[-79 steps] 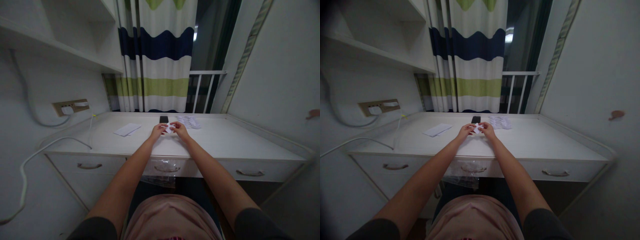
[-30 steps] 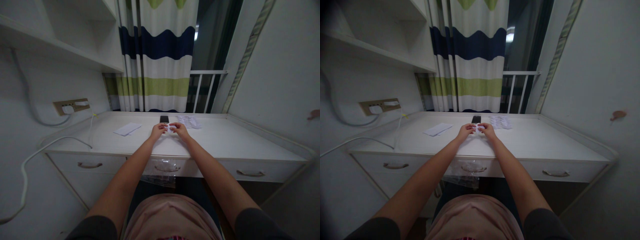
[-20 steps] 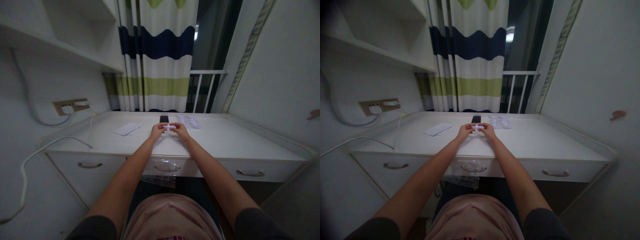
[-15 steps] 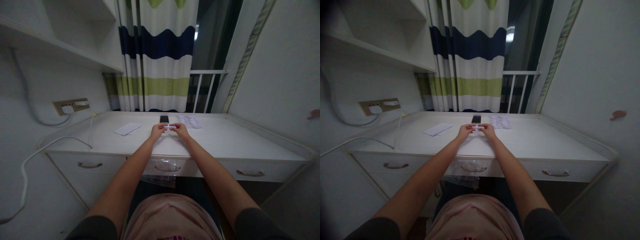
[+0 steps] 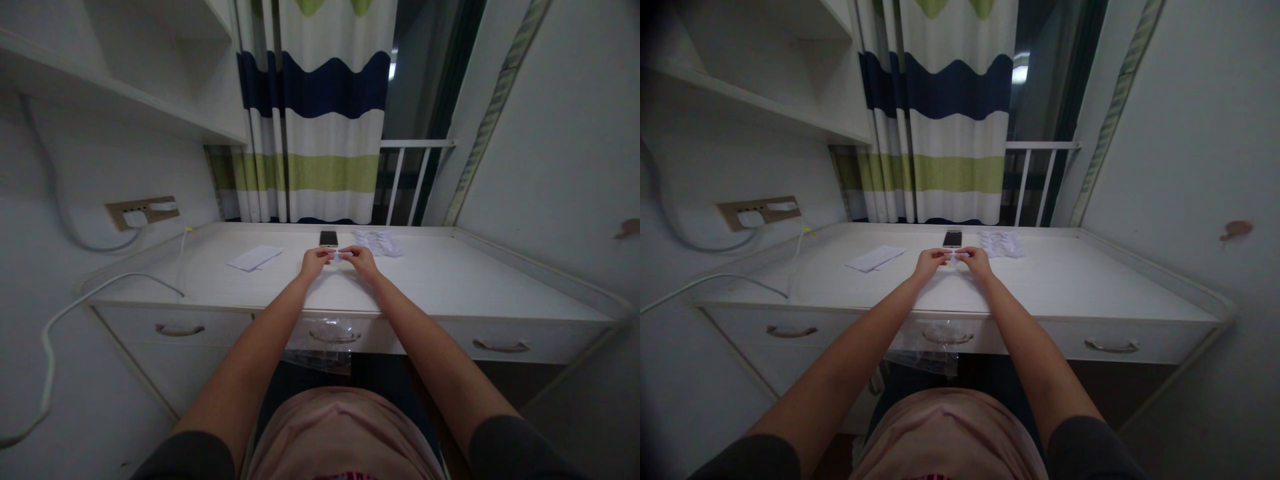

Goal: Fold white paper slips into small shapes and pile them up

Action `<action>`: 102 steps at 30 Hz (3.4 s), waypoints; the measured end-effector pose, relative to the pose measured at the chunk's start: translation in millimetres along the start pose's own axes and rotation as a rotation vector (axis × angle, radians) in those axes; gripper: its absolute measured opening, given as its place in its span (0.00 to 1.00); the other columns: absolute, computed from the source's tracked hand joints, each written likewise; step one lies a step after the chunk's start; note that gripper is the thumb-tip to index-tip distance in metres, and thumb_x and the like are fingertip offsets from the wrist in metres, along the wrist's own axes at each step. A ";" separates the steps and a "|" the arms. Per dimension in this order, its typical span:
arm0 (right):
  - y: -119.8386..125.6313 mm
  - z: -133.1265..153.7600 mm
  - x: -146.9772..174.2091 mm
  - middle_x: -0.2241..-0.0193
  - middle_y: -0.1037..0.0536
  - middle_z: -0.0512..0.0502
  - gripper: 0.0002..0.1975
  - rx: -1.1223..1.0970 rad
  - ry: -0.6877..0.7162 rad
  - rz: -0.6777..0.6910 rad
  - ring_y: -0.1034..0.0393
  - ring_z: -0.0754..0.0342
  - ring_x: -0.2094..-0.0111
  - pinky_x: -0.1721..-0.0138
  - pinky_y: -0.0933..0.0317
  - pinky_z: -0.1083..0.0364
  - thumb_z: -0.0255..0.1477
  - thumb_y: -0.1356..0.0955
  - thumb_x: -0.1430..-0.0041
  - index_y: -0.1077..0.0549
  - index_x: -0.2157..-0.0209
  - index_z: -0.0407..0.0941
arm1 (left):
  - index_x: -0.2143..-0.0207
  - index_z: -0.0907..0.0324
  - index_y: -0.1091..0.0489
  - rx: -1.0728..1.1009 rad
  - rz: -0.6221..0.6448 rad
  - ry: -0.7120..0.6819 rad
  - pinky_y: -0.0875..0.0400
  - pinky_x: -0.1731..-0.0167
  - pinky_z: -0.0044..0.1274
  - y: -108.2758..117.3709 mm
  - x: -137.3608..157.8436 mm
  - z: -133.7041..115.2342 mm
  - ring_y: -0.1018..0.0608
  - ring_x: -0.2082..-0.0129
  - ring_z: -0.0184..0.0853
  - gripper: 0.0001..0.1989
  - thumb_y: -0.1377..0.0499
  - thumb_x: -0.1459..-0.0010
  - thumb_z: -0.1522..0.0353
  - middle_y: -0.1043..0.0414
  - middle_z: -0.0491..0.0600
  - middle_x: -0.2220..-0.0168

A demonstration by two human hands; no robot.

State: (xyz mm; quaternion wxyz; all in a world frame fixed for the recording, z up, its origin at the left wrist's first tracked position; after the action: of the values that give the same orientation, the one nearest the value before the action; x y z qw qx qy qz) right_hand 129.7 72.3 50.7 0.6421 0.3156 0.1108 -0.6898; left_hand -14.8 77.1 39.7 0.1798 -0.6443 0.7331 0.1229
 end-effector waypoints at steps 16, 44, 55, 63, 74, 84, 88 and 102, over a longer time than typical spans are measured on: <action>6.0 16.7 4.4 0.72 0.22 0.44 0.08 0.091 0.086 -0.053 0.30 0.52 0.68 0.62 0.39 0.54 0.32 0.30 0.57 0.23 0.74 0.42 | 0.73 0.63 0.26 -0.024 -0.008 -0.014 0.30 0.74 0.22 1.1 1.0 -2.9 0.27 0.72 0.30 0.10 0.37 0.61 0.68 0.25 0.51 0.70; 2.0 -2.8 4.9 0.80 0.25 0.46 0.21 -0.201 -0.140 -0.035 0.31 0.56 0.76 0.73 0.38 0.57 0.46 0.29 0.65 0.26 0.76 0.42 | 0.68 0.64 0.27 0.012 0.019 0.096 0.34 0.76 0.20 -2.9 6.7 0.0 0.29 0.81 0.26 0.14 0.35 0.60 0.68 0.29 0.46 0.81; 5.0 -11.0 4.1 0.80 0.25 0.47 0.21 -0.243 -0.174 -0.066 0.32 0.57 0.77 0.72 0.38 0.57 0.46 0.29 0.66 0.26 0.76 0.42 | 0.68 0.65 0.27 0.071 0.039 0.117 0.33 0.74 0.21 -5.2 6.1 1.8 0.25 0.78 0.28 0.14 0.35 0.58 0.66 0.26 0.50 0.75; 3.9 -12.2 5.9 0.80 0.25 0.47 0.20 -0.311 -0.213 -0.079 0.33 0.58 0.78 0.72 0.37 0.57 0.44 0.28 0.68 0.26 0.78 0.42 | 0.71 0.66 0.27 0.109 0.036 0.173 0.31 0.72 0.21 -6.9 7.0 4.9 0.24 0.77 0.30 0.10 0.36 0.57 0.68 0.26 0.51 0.77; 2.1 -10.3 5.4 0.82 0.26 0.47 0.20 -0.291 -0.204 -0.047 0.33 0.57 0.79 0.73 0.37 0.57 0.45 0.28 0.67 0.26 0.79 0.41 | 0.73 0.65 0.28 0.108 0.036 0.172 0.31 0.71 0.22 -5.4 7.8 4.8 0.25 0.76 0.30 0.11 0.35 0.58 0.66 0.27 0.50 0.79; 1.8 -1.9 8.0 0.77 0.23 0.46 0.21 -0.345 -0.172 -0.055 0.29 0.56 0.74 0.70 0.36 0.57 0.43 0.27 0.66 0.26 0.71 0.42 | 0.73 0.63 0.29 0.106 -0.033 0.120 0.33 0.74 0.21 4.5 6.5 -0.7 0.26 0.79 0.28 0.13 0.36 0.59 0.62 0.28 0.47 0.78; 1.1 0.0 7.6 0.78 0.24 0.46 0.20 -0.370 -0.161 -0.049 0.29 0.56 0.75 0.70 0.36 0.57 0.42 0.27 0.67 0.27 0.74 0.41 | 0.72 0.63 0.29 0.129 -0.034 0.138 0.33 0.75 0.20 4.3 6.4 1.4 0.27 0.80 0.27 0.13 0.36 0.59 0.64 0.28 0.47 0.78; 3.3 -2.7 7.3 0.81 0.25 0.48 0.18 -0.371 -0.183 -0.075 0.31 0.58 0.77 0.74 0.39 0.59 0.41 0.26 0.67 0.28 0.77 0.42 | 0.72 0.64 0.30 0.086 -0.029 0.121 0.35 0.77 0.19 3.1 3.0 4.5 0.27 0.80 0.26 0.10 0.38 0.56 0.67 0.29 0.47 0.77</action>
State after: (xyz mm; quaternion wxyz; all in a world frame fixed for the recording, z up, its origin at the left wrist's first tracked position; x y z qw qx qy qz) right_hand 133.8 67.4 45.3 0.6705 0.1236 0.1891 -0.7067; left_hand -17.8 76.7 34.1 0.1645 -0.6527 0.7379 0.0497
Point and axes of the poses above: each hand's wrist, its own x-axis away from the middle knuckle, its own y-axis out of the back of the hand, z = x × y, the point moved 10 cm from there along -x, towards the middle knuckle
